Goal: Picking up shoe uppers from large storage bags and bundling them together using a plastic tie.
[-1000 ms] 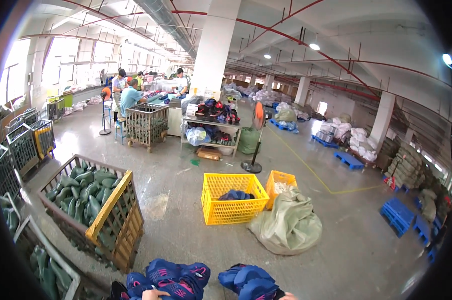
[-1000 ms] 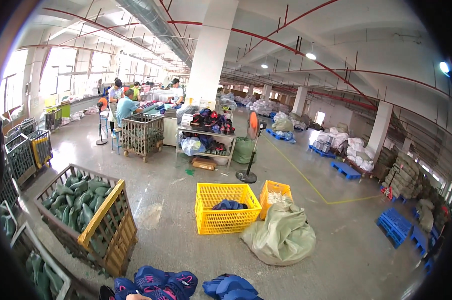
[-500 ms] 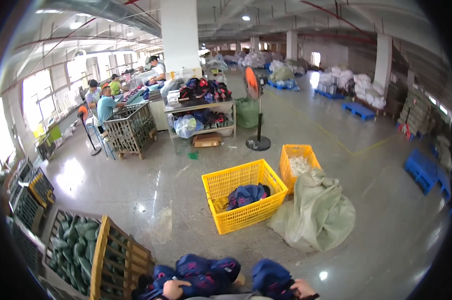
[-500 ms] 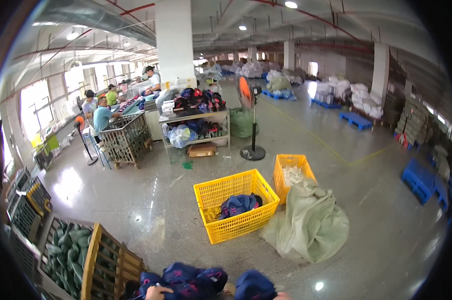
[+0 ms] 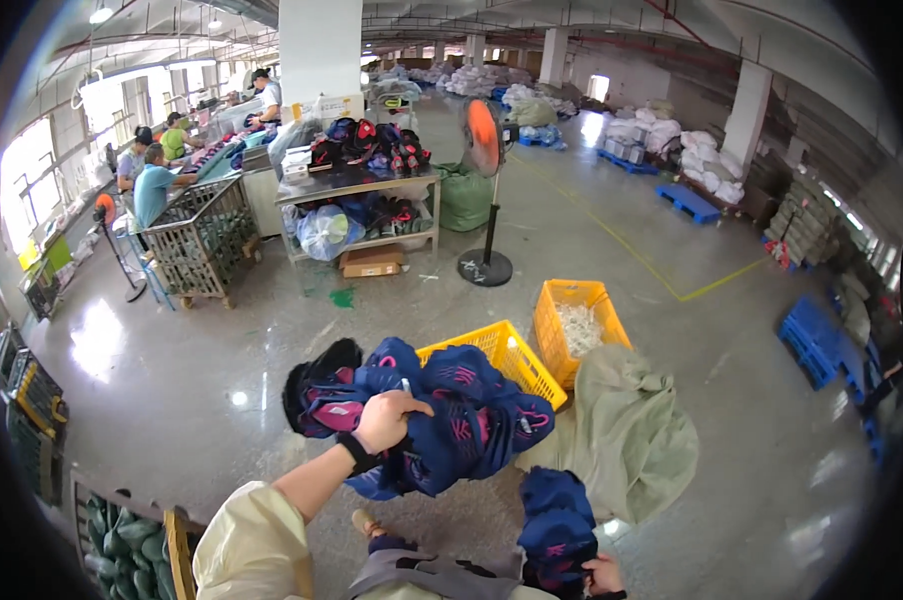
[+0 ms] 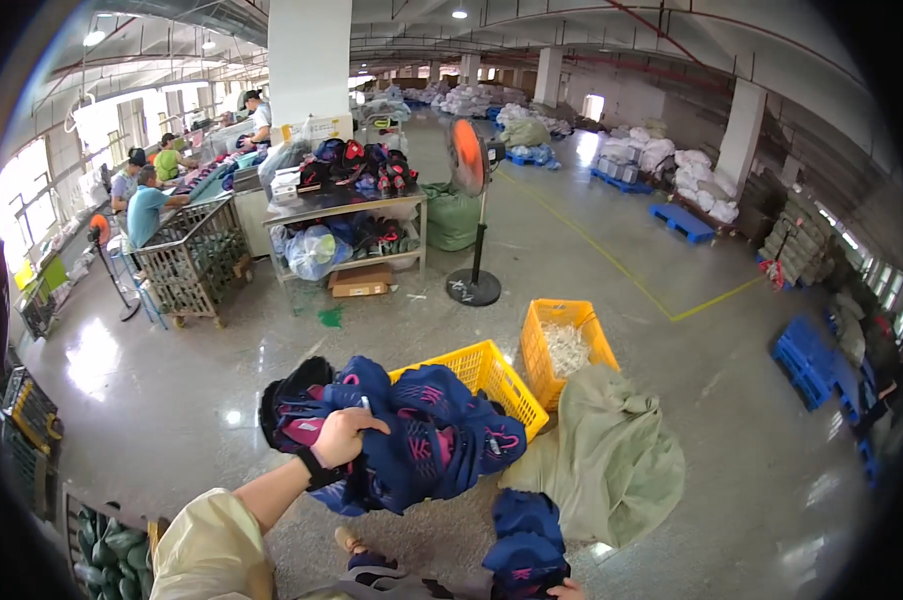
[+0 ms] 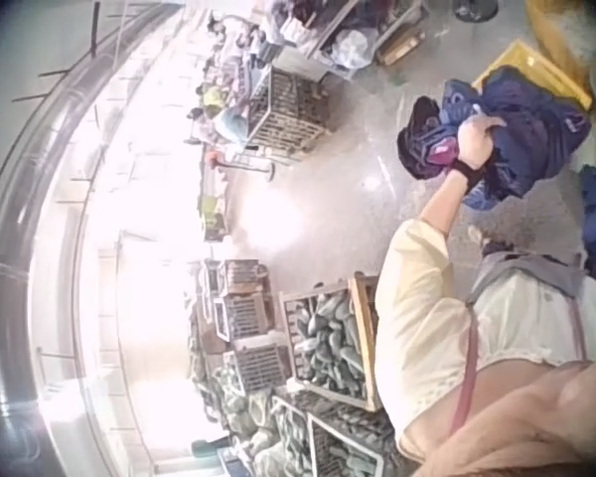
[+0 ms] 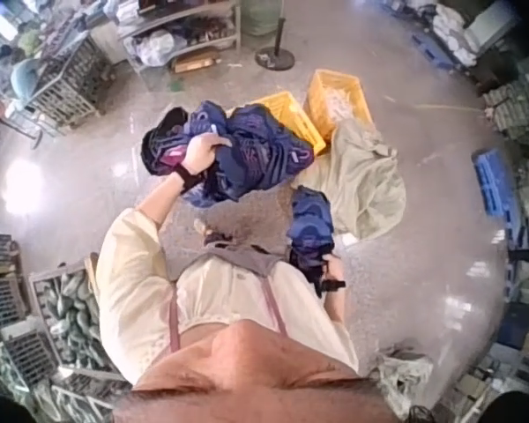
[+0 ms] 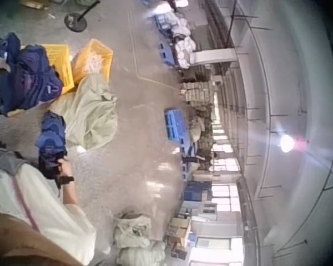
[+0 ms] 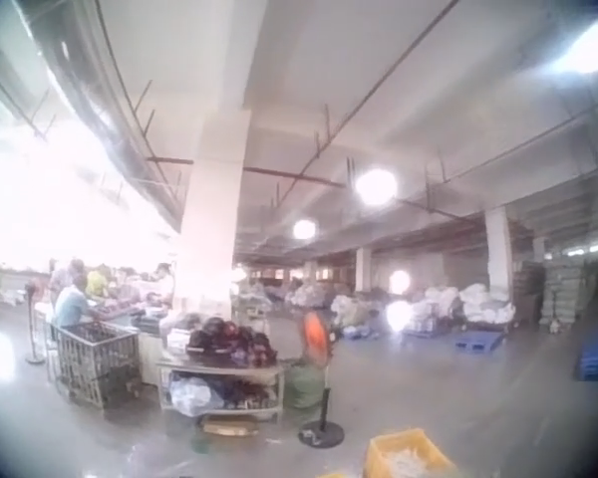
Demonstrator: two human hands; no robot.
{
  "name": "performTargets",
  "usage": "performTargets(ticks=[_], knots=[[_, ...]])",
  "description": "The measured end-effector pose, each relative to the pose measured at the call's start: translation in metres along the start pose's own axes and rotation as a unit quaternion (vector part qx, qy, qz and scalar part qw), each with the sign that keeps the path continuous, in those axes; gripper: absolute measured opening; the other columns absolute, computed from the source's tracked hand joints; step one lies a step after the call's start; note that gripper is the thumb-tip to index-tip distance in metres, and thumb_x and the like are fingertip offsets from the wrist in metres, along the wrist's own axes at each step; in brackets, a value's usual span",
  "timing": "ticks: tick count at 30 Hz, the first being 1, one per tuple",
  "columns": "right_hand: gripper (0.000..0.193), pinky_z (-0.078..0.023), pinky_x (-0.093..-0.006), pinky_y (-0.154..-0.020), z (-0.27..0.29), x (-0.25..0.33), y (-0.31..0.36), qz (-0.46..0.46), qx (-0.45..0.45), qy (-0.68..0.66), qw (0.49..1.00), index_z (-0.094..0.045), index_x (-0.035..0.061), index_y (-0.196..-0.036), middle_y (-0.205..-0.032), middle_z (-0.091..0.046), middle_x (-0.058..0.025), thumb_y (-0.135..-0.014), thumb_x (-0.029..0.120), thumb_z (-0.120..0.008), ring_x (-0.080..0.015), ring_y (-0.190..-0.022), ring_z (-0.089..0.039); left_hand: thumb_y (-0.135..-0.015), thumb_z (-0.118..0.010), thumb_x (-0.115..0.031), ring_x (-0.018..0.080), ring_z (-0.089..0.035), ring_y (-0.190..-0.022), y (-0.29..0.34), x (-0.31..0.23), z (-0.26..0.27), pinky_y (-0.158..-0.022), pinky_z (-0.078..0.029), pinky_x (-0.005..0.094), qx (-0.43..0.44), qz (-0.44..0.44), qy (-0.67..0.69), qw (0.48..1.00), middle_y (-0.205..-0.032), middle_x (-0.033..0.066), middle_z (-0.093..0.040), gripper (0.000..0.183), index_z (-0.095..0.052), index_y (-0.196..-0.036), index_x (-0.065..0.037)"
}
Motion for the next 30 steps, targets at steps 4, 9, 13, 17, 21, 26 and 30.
performTargets(ticks=[4, 9, 13, 17, 21, 26, 30], knots=[[0.003, -0.027, -0.0267, -0.032, -0.07, 0.005, 0.014, 0.029, 0.016, -0.001, 0.999, -0.057, 0.0053, -0.072, -0.048, -0.045, -0.0016, -0.069, 0.006, -0.055, -0.0121, -0.035, -0.037, -0.065, -0.048, 0.001, 0.0271, -0.058, -0.077, -0.03, 0.122, -0.053, -0.069, -0.047, 0.0345, 0.006, -0.005, 0.013, 1.0, -0.078, 0.0096, -0.061, 0.031, -0.067, -0.082, -0.017], [0.005, -0.031, -0.0281, -0.033, -0.152, 0.008, 0.026, 0.01, -0.048, 0.048, 0.998, -0.057, 0.0023, -0.072, -0.049, -0.046, -0.0044, -0.072, 0.005, -0.053, -0.0138, -0.037, -0.041, -0.075, -0.049, -0.018, 0.0259, -0.062, -0.074, 0.035, 0.221, -0.134, -0.068, -0.047, 0.038, 0.322, 0.065, 0.037, 0.944, -0.08, 0.0095, -0.064, 0.019, -0.064, -0.087, -0.018], [0.009, -0.031, -0.0278, -0.033, -0.211, 0.022, 0.046, -0.067, -0.024, 0.013, 0.997, -0.058, 0.0016, -0.078, -0.051, -0.048, -0.0047, -0.075, 0.007, -0.051, -0.0141, -0.038, -0.042, -0.084, -0.042, -0.038, 0.0329, -0.058, -0.084, 0.166, 0.297, -0.153, -0.075, -0.044, 0.0408, 0.482, -0.011, 0.111, 0.869, -0.085, 0.0164, -0.062, 0.036, -0.061, -0.089, -0.009], [0.013, -0.029, -0.0258, -0.036, -0.216, 0.025, -0.027, -0.183, 0.102, -0.053, 0.976, -0.047, 0.0057, -0.067, -0.051, -0.043, -0.0055, -0.075, 0.014, -0.042, -0.0125, -0.038, -0.038, -0.08, -0.051, -0.036, 0.0283, -0.057, -0.09, 0.243, 0.404, -0.058, -0.08, -0.043, 0.0378, 0.51, 0.262, 0.171, 0.801, -0.094, 0.0138, -0.062, 0.033, -0.062, -0.096, -0.01], [0.021, -0.028, -0.0248, -0.032, -0.396, 0.144, -0.026, -0.083, 0.15, -0.024, 0.985, -0.037, 0.0088, -0.056, -0.052, -0.043, -0.0034, -0.075, 0.015, -0.044, -0.0122, -0.035, -0.037, -0.08, -0.042, -0.027, 0.0309, -0.059, -0.088, 0.293, 0.532, 0.059, -0.075, -0.047, 0.0417, 0.29, 0.484, -0.081, 0.822, -0.097, 0.013, -0.062, 0.029, -0.064, -0.092, -0.012], [0.018, -0.027, -0.0233, -0.029, -0.617, 0.239, -0.063, 0.071, 0.236, 0.038, 0.968, -0.039, 0.0117, -0.067, -0.05, -0.037, -0.001, -0.07, -0.002, -0.05, -0.0123, -0.034, -0.037, -0.078, -0.047, -0.029, 0.0334, -0.059, -0.082, 0.299, 0.619, 0.158, -0.072, -0.047, 0.0423, 0.001, 0.578, -0.016, 0.816, -0.084, 0.0163, -0.062, 0.027, -0.065, -0.086, -0.011], [0.021, -0.027, -0.0254, -0.03, -0.781, 0.249, -0.102, 0.088, 0.272, 0.046, 0.957, -0.038, 0.0129, -0.069, -0.052, -0.037, -0.0013, -0.068, -0.003, -0.051, -0.0136, -0.034, -0.036, -0.078, -0.047, -0.034, 0.0357, -0.058, -0.081, 0.318, 0.642, 0.185, -0.072, -0.046, 0.044, 0.014, 0.605, -0.029, 0.796, -0.081, 0.0185, -0.061, 0.033, -0.065, -0.08, -0.007]])
Point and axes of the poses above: each hand's wrist, its own y-axis away from the middle knuckle, its own z-axis out of the back of the hand, x = y × z, the point moved 2 cm from there along -y, towards the middle knuckle
